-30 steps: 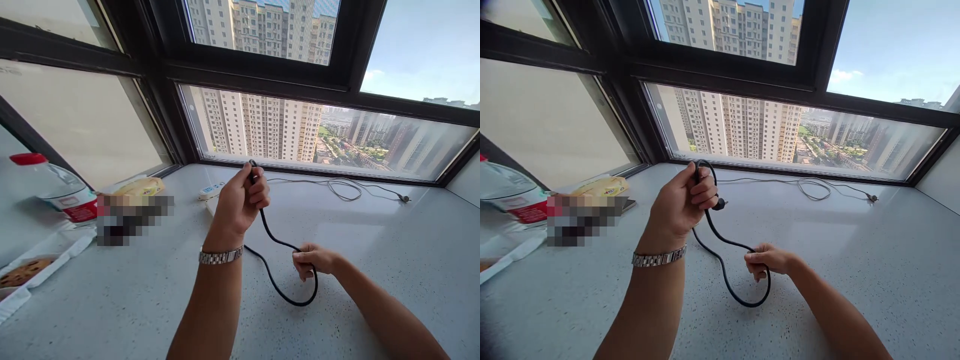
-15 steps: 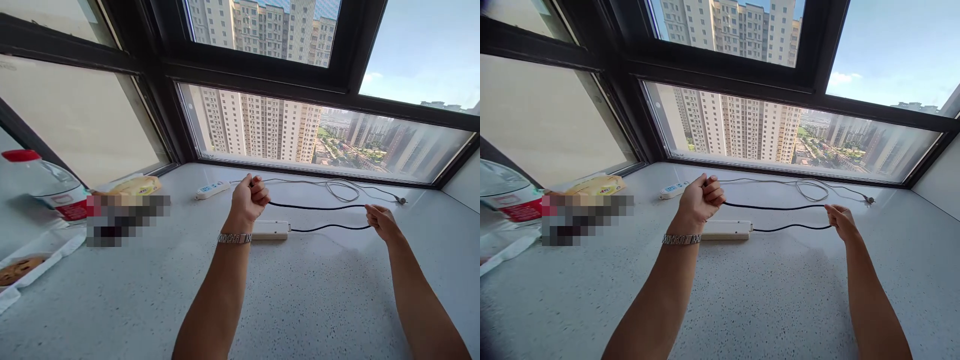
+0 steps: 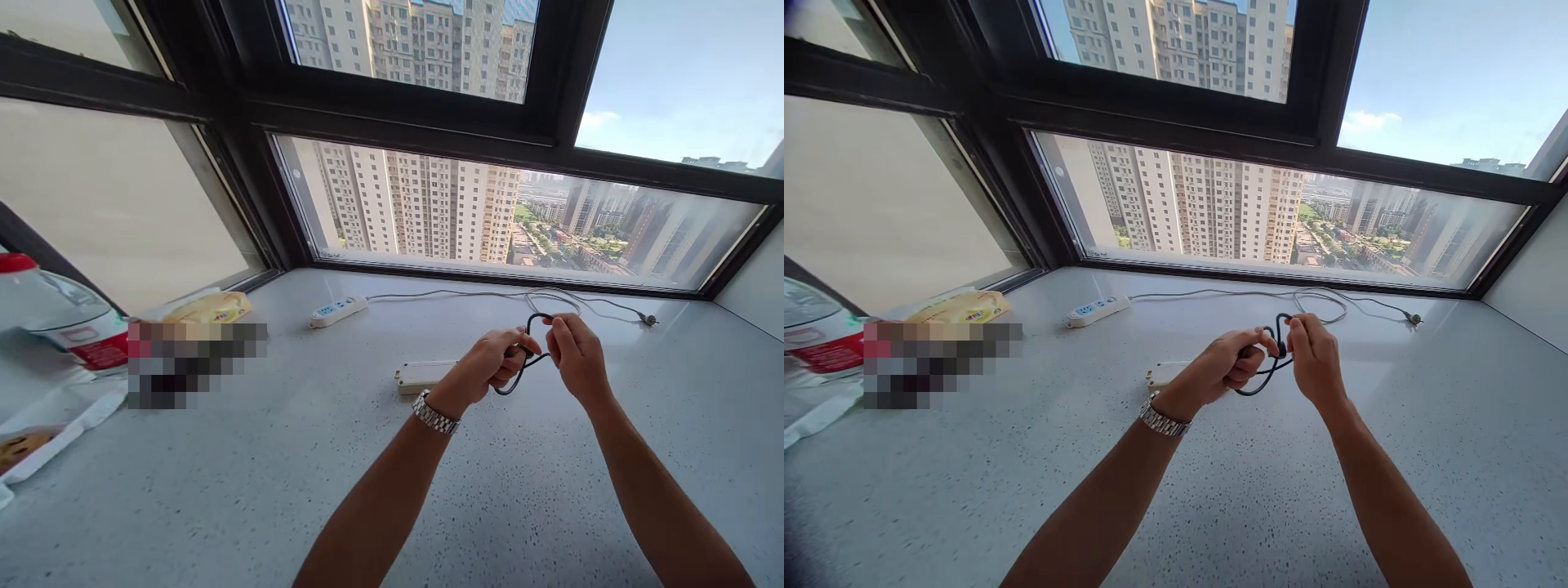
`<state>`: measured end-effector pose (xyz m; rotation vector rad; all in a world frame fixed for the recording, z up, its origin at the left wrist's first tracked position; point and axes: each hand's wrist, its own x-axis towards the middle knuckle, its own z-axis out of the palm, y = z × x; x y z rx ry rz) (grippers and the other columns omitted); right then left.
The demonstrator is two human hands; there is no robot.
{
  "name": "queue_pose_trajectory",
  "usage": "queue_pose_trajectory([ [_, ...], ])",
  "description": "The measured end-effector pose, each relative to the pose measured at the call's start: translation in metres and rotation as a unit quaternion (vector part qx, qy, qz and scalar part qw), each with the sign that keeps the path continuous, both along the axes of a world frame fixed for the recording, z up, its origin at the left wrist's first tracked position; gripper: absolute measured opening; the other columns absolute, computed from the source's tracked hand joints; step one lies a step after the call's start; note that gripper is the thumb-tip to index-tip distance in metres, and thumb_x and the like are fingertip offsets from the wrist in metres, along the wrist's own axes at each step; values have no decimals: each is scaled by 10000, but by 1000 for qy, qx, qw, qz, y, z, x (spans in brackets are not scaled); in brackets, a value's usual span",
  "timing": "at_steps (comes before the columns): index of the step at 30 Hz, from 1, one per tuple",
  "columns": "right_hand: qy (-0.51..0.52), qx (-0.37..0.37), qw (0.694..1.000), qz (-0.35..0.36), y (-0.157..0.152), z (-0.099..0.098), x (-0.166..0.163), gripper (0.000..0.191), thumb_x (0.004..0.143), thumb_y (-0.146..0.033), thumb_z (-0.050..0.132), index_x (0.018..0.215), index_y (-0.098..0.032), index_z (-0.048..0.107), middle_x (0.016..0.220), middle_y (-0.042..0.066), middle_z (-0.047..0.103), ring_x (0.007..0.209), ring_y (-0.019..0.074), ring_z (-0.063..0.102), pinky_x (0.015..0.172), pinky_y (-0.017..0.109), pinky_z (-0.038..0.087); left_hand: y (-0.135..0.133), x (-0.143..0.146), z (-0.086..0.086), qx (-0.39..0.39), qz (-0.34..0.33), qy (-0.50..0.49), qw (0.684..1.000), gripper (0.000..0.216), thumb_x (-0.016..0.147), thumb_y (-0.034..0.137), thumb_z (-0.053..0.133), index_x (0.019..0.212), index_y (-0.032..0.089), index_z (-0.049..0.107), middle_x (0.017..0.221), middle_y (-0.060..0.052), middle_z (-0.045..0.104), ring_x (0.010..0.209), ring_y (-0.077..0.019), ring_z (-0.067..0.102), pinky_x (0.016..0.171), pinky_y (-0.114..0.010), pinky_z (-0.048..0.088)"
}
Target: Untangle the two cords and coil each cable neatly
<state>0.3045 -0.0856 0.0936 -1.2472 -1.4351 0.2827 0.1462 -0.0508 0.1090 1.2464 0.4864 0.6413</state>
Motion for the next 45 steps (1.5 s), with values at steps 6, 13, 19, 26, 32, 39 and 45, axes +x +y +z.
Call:
queue_pose_trajectory([
  [6, -264, 52, 963, 10, -20, -6, -34, 259, 960, -379, 332, 976, -165, 478, 718, 22, 581, 472, 101, 418, 455, 222, 273, 1, 6, -2, 22, 116, 10, 993, 537, 777, 655, 502, 560, 191, 339, 477, 80, 245, 391, -37, 151, 366, -185, 98],
  [13, -197, 68, 961, 181, -17, -23, -49, 226, 887, -405, 494, 862, -197, 410, 649, -29, 490, 504, 86, 384, 490, 218, 315, -3, -2, 9, 85, 208, -13, 974, 306, 788, 380, 570, 604, 155, 475, 532, 40, 395, 437, -55, 326, 395, -183, 237],
  [19, -47, -214, 885, 411, 8, -41, -41, 410, 783, -518, 619, 644, -182, 431, 527, -68, 379, 464, 60, 320, 436, 204, 273, -12, -29, 37, 20, 190, -173, 966, 482, 849, 455, 574, 548, 183, 313, 471, 69, 260, 415, -56, 342, 412, -172, 301],
  [26, 108, -305, 838, 440, 50, -57, 32, 486, 675, -528, 715, 540, -193, 391, 417, -119, 272, 387, 33, 234, 477, 230, 330, 0, -95, 59, -98, 205, -277, 934, 436, 998, 331, 257, 592, 188, 327, 439, 84, 198, 315, -48, 177, 324, -169, 182],
  [32, 144, -231, 947, 170, 43, -32, 91, 527, 621, -573, 732, 513, -195, 381, 464, -93, 247, 429, 50, 204, 430, 230, 215, 13, -100, 51, -70, 196, -247, 947, 434, 993, 359, 249, 605, 187, 341, 437, 89, 183, 317, -51, 158, 328, -161, 193],
  [39, 51, -112, 981, -152, 46, -34, 68, 517, 707, -627, 607, 516, -208, 372, 472, -58, 301, 453, 82, 256, 423, 249, 218, 14, -40, 22, -25, 87, -53, 994, 497, 838, 592, 499, 594, 190, 341, 431, 107, 166, 352, -24, 66, 324, -142, 62],
  [45, 47, -6, 995, -87, 16, -10, 15, 344, 867, -505, 473, 713, -198, 464, 531, -55, 383, 462, 101, 347, 453, 239, 304, 2, 3, -4, -30, 28, -6, 999, 549, 733, 706, 536, 629, 194, 366, 455, 115, 170, 376, -25, 56, 339, -156, 42],
])
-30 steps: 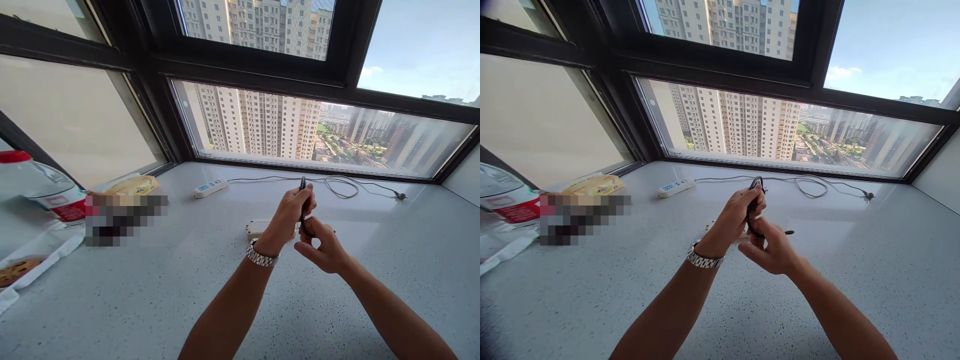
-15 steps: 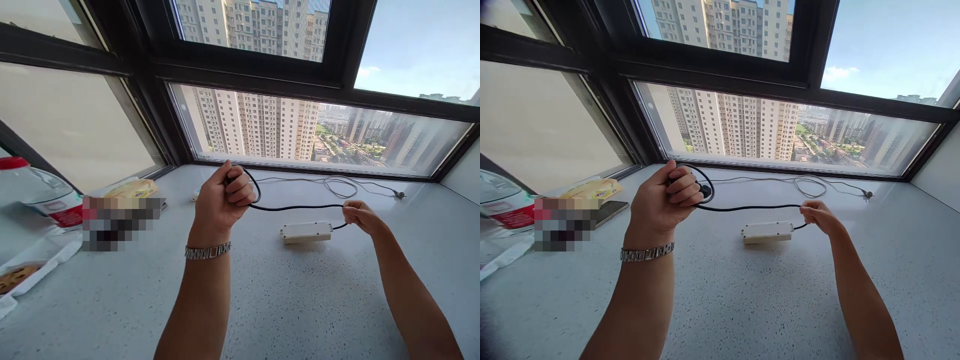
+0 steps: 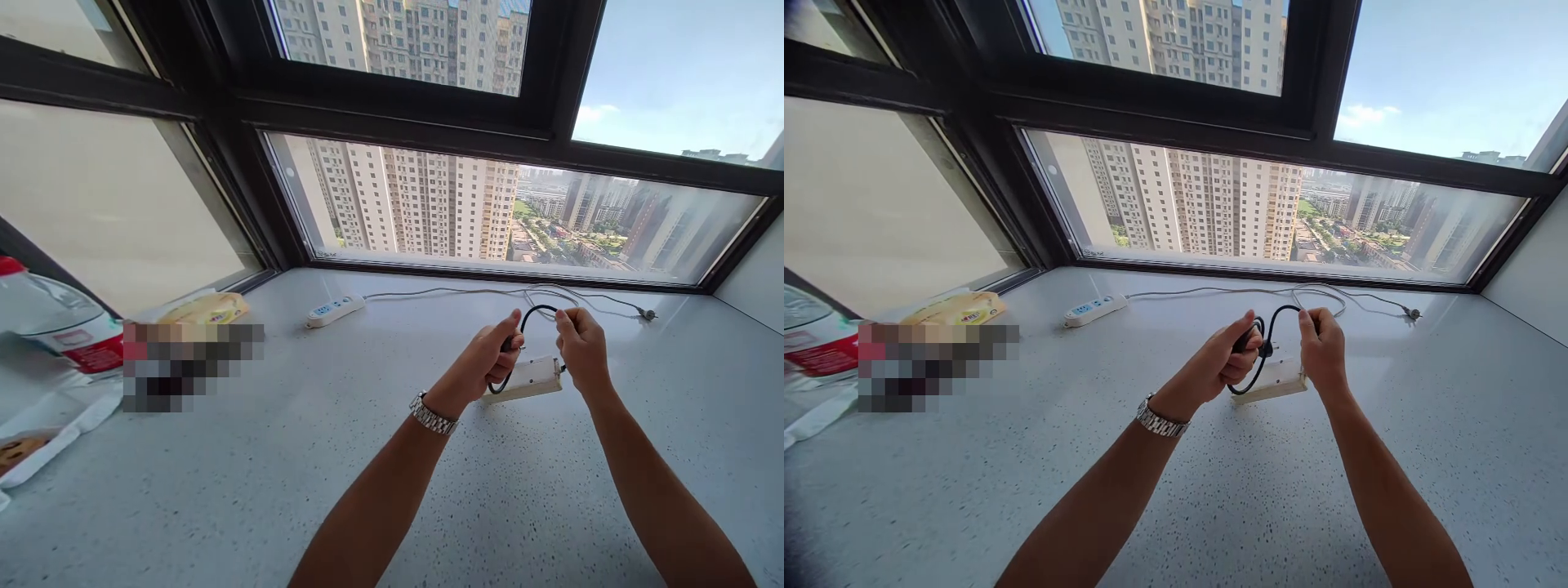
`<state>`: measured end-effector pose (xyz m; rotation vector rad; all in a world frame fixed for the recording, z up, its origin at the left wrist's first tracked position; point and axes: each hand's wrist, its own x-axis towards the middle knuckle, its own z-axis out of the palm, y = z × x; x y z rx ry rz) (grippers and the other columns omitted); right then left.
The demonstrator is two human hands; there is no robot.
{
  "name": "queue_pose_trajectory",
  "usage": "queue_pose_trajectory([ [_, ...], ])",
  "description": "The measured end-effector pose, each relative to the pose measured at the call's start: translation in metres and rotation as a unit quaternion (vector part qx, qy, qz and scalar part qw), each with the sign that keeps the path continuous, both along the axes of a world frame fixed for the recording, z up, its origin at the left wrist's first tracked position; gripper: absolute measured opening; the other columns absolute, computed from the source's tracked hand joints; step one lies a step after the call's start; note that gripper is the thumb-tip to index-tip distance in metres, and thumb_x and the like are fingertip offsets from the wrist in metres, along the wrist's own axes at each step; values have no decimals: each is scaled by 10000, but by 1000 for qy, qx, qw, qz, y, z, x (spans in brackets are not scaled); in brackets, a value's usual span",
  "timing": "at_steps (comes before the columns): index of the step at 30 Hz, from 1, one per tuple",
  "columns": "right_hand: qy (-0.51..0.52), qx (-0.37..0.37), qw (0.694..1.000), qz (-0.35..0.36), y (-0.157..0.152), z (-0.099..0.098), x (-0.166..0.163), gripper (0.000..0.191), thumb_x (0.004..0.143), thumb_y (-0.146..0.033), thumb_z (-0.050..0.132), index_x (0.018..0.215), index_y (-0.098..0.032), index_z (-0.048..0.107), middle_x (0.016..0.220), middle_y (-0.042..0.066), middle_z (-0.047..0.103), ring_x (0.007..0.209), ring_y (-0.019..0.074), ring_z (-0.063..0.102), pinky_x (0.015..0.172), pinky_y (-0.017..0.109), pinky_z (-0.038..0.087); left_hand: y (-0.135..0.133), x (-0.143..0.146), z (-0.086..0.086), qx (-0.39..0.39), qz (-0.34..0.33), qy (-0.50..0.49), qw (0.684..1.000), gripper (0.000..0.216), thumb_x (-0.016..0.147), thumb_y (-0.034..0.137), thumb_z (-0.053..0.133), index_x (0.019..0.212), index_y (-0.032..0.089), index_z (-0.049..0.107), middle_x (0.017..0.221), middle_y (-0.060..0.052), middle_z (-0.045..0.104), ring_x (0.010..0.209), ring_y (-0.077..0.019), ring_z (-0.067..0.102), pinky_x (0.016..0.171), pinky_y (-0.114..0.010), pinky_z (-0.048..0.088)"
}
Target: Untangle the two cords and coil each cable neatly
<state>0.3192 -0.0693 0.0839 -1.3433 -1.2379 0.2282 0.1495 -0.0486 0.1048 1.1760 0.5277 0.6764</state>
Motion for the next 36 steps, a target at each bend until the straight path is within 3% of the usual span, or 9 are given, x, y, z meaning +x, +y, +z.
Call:
queue_pose_trajectory([
  [5, -197, 111, 967, 116, -37, 1, -58, 274, 972, -365, 341, 964, -170, 533, 802, 55, 566, 675, 149, 513, 615, 275, 426, -6, 8, -1, 16, 91, -47, 995, 585, 721, 742, 503, 612, 175, 412, 465, 95, 209, 382, -32, 156, 352, -161, 125],
  [10, -309, 141, 931, 136, -45, -7, -80, 545, 938, -563, 323, 1234, -145, 511, 1096, 173, 548, 997, 264, 520, 808, 404, 450, -1, -10, 15, 40, 211, -93, 972, 444, 717, 543, 652, 611, 154, 467, 533, 55, 337, 426, -41, 303, 382, -169, 230],
  [12, -315, 125, 929, 146, -43, -8, -78, 577, 922, -610, 309, 1148, -157, 586, 994, 146, 597, 910, 243, 554, 769, 376, 443, 0, -19, 22, 57, 208, -83, 973, 420, 698, 498, 686, 610, 155, 459, 551, 54, 345, 416, -35, 285, 373, -175, 188],
  [14, -309, 90, 929, 183, -40, -9, -74, 570, 926, -612, 302, 891, -163, 652, 752, 81, 617, 705, 179, 561, 645, 296, 413, -1, -27, 27, 91, 195, -48, 975, 462, 708, 541, 665, 590, 158, 435, 543, 62, 309, 403, -29, 242, 375, -182, 144],
  [17, -320, 42, 919, 225, -38, -7, -70, 591, 913, -621, 346, 589, -169, 547, 521, 13, 521, 496, 109, 457, 496, 247, 283, -7, -29, 29, 169, 159, 34, 972, 518, 711, 585, 646, 547, 161, 397, 514, 72, 240, 414, -32, 197, 394, -194, 116],
  [22, -374, 38, 897, 234, -40, -1, -66, 572, 897, -617, 400, 557, -172, 516, 486, 1, 488, 455, 101, 415, 463, 251, 215, -22, -20, 28, 241, 92, 72, 964, 446, 686, 500, 703, 560, 148, 459, 510, 55, 318, 472, -57, 297, 432, -197, 217],
  [29, -253, 110, 931, 238, -36, 5, -58, 501, 815, -661, 506, 744, -178, 622, 733, 63, 639, 644, 151, 567, 578, 263, 399, -23, -22, 33, 160, 120, -66, 977, 514, 764, 554, 620, 528, 176, 362, 478, 57, 323, 418, -56, 341, 417, -198, 306],
  [33, -123, 161, 966, 160, -29, 4, -48, 497, 877, -505, 534, 514, -191, 404, 483, -26, 400, 455, 91, 356, 460, 249, 291, -16, -33, 37, 117, 119, -123, 978, 565, 726, 524, 690, 543, 188, 275, 460, 92, 218, 380, -24, 217, 372, -166, 191],
  [36, -81, 149, 980, 102, -21, 0, -41, 475, 900, -455, 503, 531, -205, 339, 479, -56, 277, 446, 85, 241, 436, 248, 233, -15, -38, 38, 90, 81, -139, 983, 580, 772, 515, 650, 540, 192, 227, 431, 96, 185, 350, -17, 162, 362, -163, 158],
])
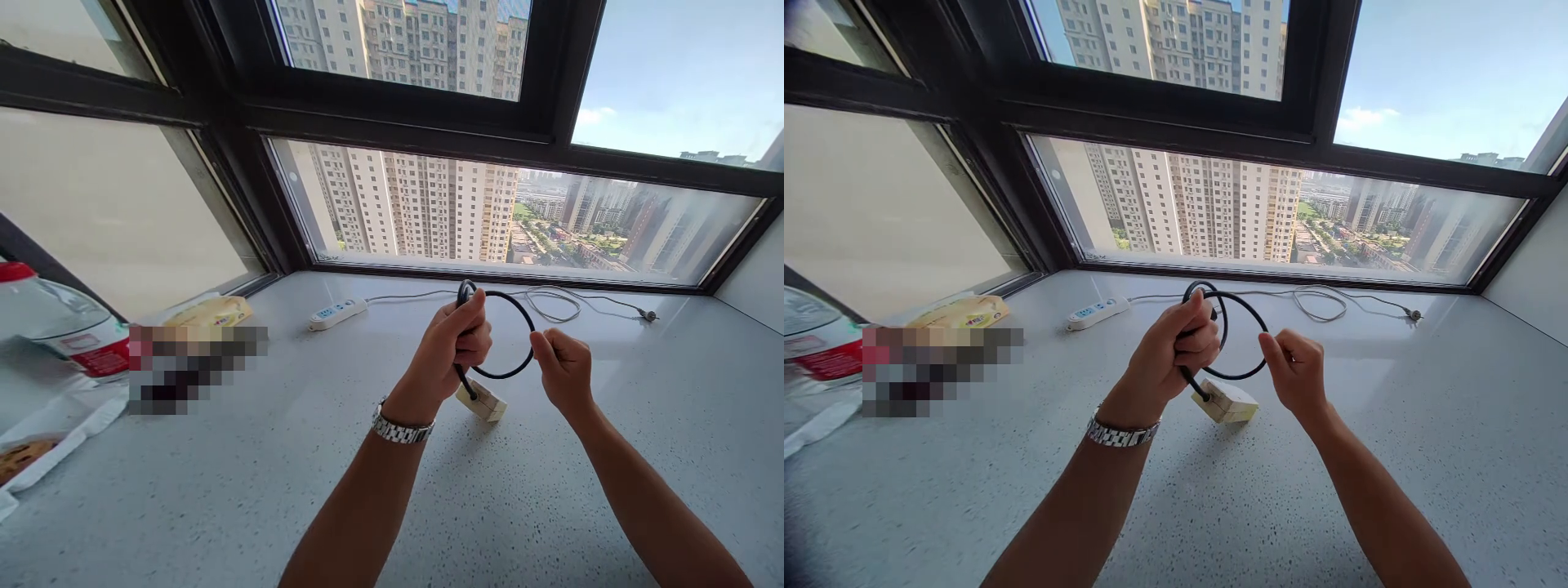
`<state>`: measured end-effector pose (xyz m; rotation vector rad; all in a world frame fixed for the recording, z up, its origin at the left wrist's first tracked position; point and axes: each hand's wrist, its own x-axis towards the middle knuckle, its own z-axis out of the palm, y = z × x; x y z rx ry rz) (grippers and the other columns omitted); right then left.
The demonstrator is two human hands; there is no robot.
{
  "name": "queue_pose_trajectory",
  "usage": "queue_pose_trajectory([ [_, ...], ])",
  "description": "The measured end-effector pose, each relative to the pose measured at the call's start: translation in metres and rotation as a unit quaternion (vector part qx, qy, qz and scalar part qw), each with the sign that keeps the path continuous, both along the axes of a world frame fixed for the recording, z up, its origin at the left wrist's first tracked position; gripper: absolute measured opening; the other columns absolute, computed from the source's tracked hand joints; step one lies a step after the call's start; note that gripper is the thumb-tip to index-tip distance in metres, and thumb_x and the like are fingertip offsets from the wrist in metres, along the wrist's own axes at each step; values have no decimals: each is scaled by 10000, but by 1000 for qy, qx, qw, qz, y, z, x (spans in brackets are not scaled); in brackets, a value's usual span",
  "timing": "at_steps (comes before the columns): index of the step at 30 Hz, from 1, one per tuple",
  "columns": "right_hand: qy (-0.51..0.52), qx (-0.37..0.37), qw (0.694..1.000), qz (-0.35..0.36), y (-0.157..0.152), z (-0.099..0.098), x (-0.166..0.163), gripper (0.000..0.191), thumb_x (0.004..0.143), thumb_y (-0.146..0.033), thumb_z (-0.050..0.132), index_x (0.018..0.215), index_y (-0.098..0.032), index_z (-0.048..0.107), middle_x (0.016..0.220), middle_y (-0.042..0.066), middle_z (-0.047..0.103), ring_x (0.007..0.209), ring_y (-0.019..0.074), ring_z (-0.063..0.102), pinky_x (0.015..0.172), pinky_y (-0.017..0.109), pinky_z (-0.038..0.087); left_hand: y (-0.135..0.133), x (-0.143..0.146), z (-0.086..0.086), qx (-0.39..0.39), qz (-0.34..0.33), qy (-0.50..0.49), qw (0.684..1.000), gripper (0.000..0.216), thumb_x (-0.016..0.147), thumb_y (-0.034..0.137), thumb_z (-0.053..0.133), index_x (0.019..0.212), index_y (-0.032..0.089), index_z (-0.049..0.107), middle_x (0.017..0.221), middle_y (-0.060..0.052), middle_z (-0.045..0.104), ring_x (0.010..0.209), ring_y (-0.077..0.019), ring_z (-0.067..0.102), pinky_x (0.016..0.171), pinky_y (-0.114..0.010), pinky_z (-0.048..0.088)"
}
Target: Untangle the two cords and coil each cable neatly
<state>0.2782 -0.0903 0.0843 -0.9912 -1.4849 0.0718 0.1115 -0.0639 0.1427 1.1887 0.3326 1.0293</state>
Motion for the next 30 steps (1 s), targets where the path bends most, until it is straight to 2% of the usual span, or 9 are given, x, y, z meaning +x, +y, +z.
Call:
queue_pose_trajectory([
  [4, 22, 28, 998, -47, 12, -6, 6, 365, 848, -568, 514, 836, -203, 507, 783, 28, 514, 698, 158, 497, 619, 291, 435, -6, 0, 2, -55, -70, -2, 996, 584, 837, 553, 536, 517, 190, 209, 387, 89, 154, 319, -25, 135, 341, -160, 148],
  [8, 0, -20, 999, 35, 22, -12, 10, 679, 838, -727, 329, 1247, -197, 444, 1282, 160, 468, 1172, 273, 471, 913, 432, 429, -14, 7, 1, -114, -167, 32, 979, 617, 855, 656, 379, 477, 191, 232, 353, 80, 123, 299, -38, 112, 323, -168, 141],
  [10, 1, -56, 991, 119, 25, -16, 10, 714, 835, -747, 288, 1230, -188, 490, 1246, 152, 519, 1165, 280, 491, 927, 430, 427, -18, 10, -1, -128, -210, 43, 968, 643, 833, 714, 323, 461, 197, 239, 348, 80, 112, 291, -40, 102, 313, -175, 141],
  [13, 32, -134, 967, 214, 27, -20, 7, 684, 818, -762, 313, 942, -170, 632, 889, 99, 641, 875, 245, 601, 785, 381, 484, -18, 12, -2, -140, -225, 52, 963, 674, 795, 774, 279, 438, 204, 243, 348, 83, 94, 285, -38, 80, 301, -182, 134],
  [16, 79, -216, 946, 227, 27, -19, 5, 661, 747, -789, 422, 752, -161, 629, 638, 44, 585, 629, 181, 554, 596, 313, 464, -11, 8, 0, -146, -198, 62, 967, 692, 768, 805, 272, 435, 200, 239, 351, 82, 99, 294, -35, 86, 304, -175, 139],
  [20, 90, -310, 916, 237, 25, -15, 3, 578, 694, -704, 583, 813, -142, 643, 627, 19, 566, 572, 131, 500, 536, 259, 403, 8, -4, 0, -113, -165, 56, 978, 650, 779, 762, 377, 487, 191, 271, 372, 97, 119, 308, -26, 90, 311, -153, 151],
  [23, 91, -351, 901, 237, 26, -22, -5, 523, 695, -651, 604, 784, -136, 608, 628, 12, 548, 561, 115, 472, 531, 246, 377, 25, -14, -8, -80, -94, 96, 988, 600, 762, 710, 498, 529, 191, 309, 399, 108, 136, 328, -19, 89, 309, -140, 148],
  [26, 84, -360, 905, 209, 31, -40, -16, 451, 713, -606, 578, 715, -157, 533, 590, -17, 489, 531, 100, 409, 502, 232, 334, 44, -19, -22, -33, 6, 177, 984, 567, 737, 675, 570, 560, 193, 331, 434, 110, 162, 339, -19, 122, 299, -139, 211],
  [30, 33, -356, 924, 132, 38, -62, -22, 366, 772, -532, 491, 662, -185, 454, 562, -43, 397, 518, 97, 345, 476, 224, 275, 65, -19, -46, 41, 103, 264, 958, 535, 753, 663, 558, 595, 188, 366, 461, 92, 255, 338, -37, 273, 370, -196, 434],
])
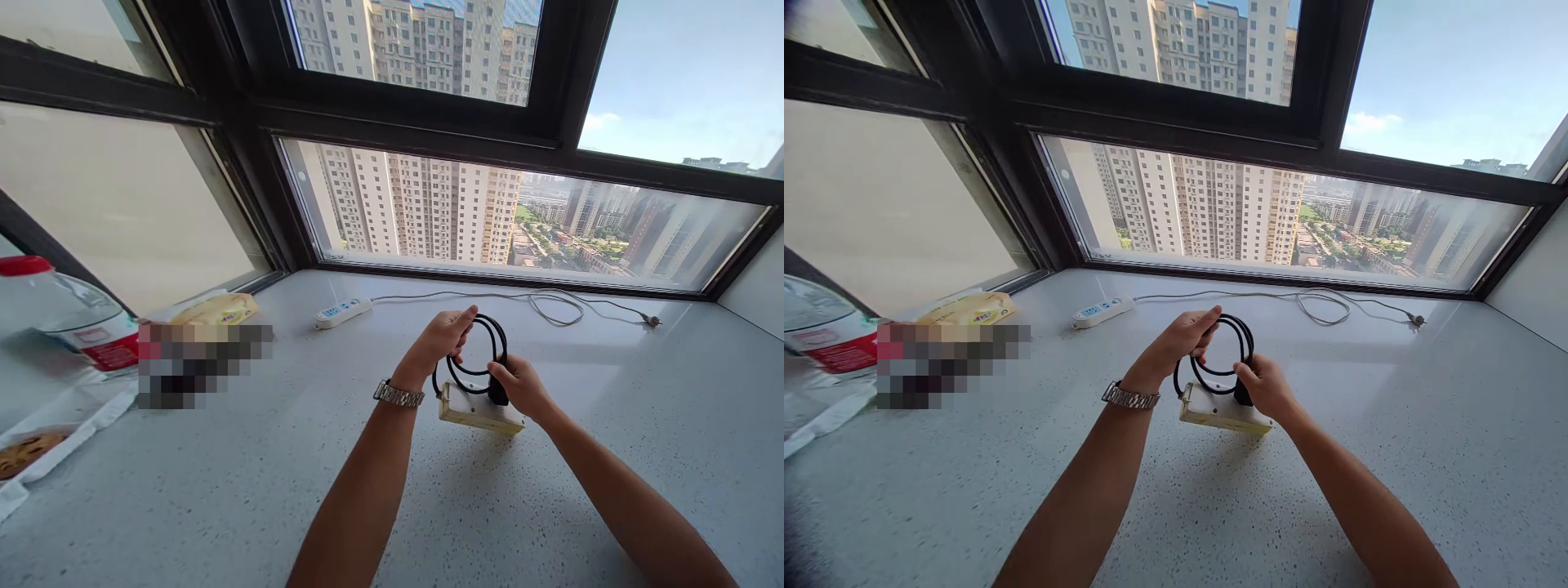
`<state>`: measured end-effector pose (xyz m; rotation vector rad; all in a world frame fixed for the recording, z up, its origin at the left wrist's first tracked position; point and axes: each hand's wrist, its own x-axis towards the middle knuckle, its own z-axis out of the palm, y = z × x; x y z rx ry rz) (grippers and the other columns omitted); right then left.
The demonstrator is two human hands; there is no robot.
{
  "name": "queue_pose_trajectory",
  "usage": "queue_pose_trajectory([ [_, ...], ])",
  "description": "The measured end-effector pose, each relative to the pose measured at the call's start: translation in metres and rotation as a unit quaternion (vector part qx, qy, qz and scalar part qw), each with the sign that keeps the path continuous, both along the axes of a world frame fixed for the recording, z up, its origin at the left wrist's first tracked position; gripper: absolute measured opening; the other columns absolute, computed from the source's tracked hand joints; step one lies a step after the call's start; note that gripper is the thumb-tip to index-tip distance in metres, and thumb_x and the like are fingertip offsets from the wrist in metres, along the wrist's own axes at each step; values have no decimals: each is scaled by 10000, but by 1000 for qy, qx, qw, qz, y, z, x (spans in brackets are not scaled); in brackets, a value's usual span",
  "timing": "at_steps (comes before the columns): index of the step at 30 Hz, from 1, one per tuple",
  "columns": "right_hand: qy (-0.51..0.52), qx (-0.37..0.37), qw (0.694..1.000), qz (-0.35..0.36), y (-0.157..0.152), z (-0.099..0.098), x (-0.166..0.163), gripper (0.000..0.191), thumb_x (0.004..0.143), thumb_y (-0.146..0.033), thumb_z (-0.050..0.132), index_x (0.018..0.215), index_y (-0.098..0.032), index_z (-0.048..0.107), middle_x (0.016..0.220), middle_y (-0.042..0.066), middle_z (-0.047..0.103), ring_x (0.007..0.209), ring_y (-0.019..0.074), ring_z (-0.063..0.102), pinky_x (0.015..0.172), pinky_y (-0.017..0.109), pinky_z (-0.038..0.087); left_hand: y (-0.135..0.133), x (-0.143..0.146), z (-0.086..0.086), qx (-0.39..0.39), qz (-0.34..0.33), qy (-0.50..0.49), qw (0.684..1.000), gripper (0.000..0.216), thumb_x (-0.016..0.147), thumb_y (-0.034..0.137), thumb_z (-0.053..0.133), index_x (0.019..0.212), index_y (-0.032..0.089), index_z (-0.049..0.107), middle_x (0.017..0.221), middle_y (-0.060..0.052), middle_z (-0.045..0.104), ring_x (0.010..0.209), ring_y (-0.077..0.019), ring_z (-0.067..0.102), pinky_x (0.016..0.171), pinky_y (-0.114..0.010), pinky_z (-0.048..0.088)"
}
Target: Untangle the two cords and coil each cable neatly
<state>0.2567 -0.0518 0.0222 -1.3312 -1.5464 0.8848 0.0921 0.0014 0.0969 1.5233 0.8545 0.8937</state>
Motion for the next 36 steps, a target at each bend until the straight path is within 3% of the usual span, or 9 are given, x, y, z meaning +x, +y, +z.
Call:
queue_pose_trajectory([
  [4, -94, -3, 994, -49, 8, -10, 6, 337, 796, -490, 436, 636, -193, 439, 563, -27, 445, 526, 112, 380, 477, 229, 268, 17, 4, -28, -32, 56, 31, 997, 492, 790, 596, 564, 594, 169, 416, 451, 69, 351, 343, -76, 443, 367, -192, 427],
  [9, -167, -5, 983, -79, 13, -16, 14, 342, 818, -460, 428, 647, -181, 528, 589, 3, 544, 558, 133, 462, 517, 241, 315, 32, 10, -60, -158, 78, -73, 982, 401, 710, 485, 718, 648, 136, 530, 430, 76, 379, 332, -75, 436, 360, -189, 401],
  [12, -147, -4, 986, -73, 15, -16, 19, 426, 827, -539, 444, 911, -163, 627, 733, 43, 635, 647, 162, 553, 575, 254, 389, 39, 12, -69, -186, 92, -127, 970, 394, 721, 477, 713, 662, 130, 534, 433, 104, 302, 320, -35, 324, 350, -167, 347],
  [16, -161, -50, 985, -36, 13, -12, 30, 816, 754, -688, 504, 1362, -160, 378, 1244, 152, 555, 1018, 248, 588, 762, 313, 458, 45, 14, -75, -209, 183, -203, 939, 408, 793, 488, 635, 636, 160, 451, 433, 124, 224, 316, -14, 198, 322, -144, 226],
  [19, -288, -85, 954, -27, 8, -3, 38, 977, 679, -734, 563, 1409, -139, 304, 1392, 195, 419, 1199, 316, 482, 871, 371, 433, 50, 13, -80, -221, 250, -237, 913, 404, 844, 476, 571, 633, 182, 392, 427, 120, 227, 318, -20, 209, 331, -141, 236],
  [21, -374, -96, 922, 28, 4, 4, 39, 966, 634, -710, 632, 1368, -136, 377, 1359, 189, 461, 1205, 328, 469, 889, 375, 421, 53, 13, -84, -226, 280, -247, 900, 410, 871, 467, 530, 621, 195, 349, 422, 117, 226, 316, -26, 219, 336, -143, 255],
  [25, -481, -93, 859, 147, -4, 15, 35, 619, 646, -521, 722, 1140, -173, 586, 1117, 120, 630, 1024, 285, 570, 788, 327, 440, 57, 11, -91, -218, 311, -235, 895, 406, 876, 456, 512, 614, 206, 328, 426, 111, 234, 309, -34, 226, 334, -157, 265],
  [31, -557, 16, 824, 105, -16, 35, 33, 381, 725, -329, 681, 1080, -200, 631, 1022, 94, 655, 967, 272, 564, 847, 387, 411, 55, 12, -96, -163, 275, -119, 940, 339, 854, 392, 548, 615, 189, 417, 443, 92, 294, 317, -43, 247, 341, -184, 294],
  [36, -559, 165, 810, 71, -26, 50, 38, 464, 772, -126, 587, 1218, -252, 571, 1163, 80, 613, 1165, 279, 469, 1081, 521, 188, 42, 19, -97, -139, 125, 7, 982, 286, 804, 384, 612, 651, 150, 554, 446, 83, 313, 331, -45, 254, 347, -191, 285],
])
